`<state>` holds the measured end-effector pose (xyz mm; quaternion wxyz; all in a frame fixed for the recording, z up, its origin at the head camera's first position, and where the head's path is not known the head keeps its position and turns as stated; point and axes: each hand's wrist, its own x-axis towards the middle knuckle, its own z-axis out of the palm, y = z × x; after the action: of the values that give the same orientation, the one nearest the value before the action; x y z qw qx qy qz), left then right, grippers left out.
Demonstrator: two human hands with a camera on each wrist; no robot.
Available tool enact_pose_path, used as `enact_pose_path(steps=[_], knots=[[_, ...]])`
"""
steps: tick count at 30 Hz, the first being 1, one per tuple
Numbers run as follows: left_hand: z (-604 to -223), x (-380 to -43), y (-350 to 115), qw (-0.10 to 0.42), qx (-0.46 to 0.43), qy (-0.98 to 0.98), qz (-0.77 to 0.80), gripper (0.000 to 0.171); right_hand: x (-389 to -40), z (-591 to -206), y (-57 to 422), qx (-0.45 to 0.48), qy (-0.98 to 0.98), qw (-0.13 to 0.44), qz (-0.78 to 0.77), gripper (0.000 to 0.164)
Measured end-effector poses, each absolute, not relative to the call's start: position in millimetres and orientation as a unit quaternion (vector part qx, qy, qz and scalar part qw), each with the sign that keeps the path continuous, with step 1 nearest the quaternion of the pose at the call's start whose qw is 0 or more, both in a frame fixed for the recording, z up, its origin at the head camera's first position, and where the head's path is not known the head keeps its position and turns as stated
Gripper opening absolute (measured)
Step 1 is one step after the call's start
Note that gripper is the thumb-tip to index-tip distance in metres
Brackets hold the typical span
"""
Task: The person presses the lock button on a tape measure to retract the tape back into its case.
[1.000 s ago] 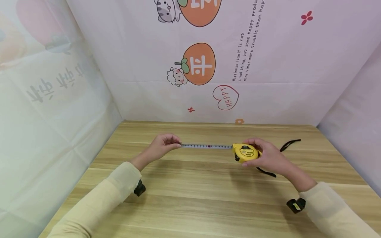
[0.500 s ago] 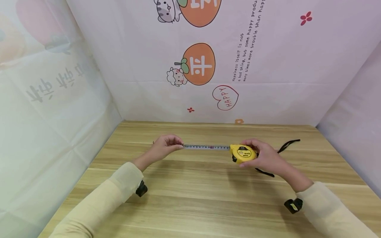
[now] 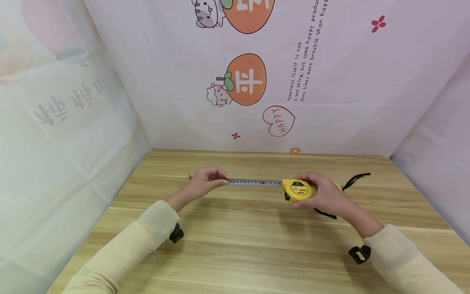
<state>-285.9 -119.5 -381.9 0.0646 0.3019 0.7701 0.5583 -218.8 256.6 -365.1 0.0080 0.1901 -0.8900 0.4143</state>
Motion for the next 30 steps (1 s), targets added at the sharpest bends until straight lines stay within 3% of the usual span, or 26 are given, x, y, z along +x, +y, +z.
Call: enact_pose_path(steps=[30], knots=[[-383.0,-287.8,-110.1,0.074,0.307,0.770,0.554,0.012,-220.6,-366.3,247.9,0.186,-0.891,0.011,0.415,0.073]])
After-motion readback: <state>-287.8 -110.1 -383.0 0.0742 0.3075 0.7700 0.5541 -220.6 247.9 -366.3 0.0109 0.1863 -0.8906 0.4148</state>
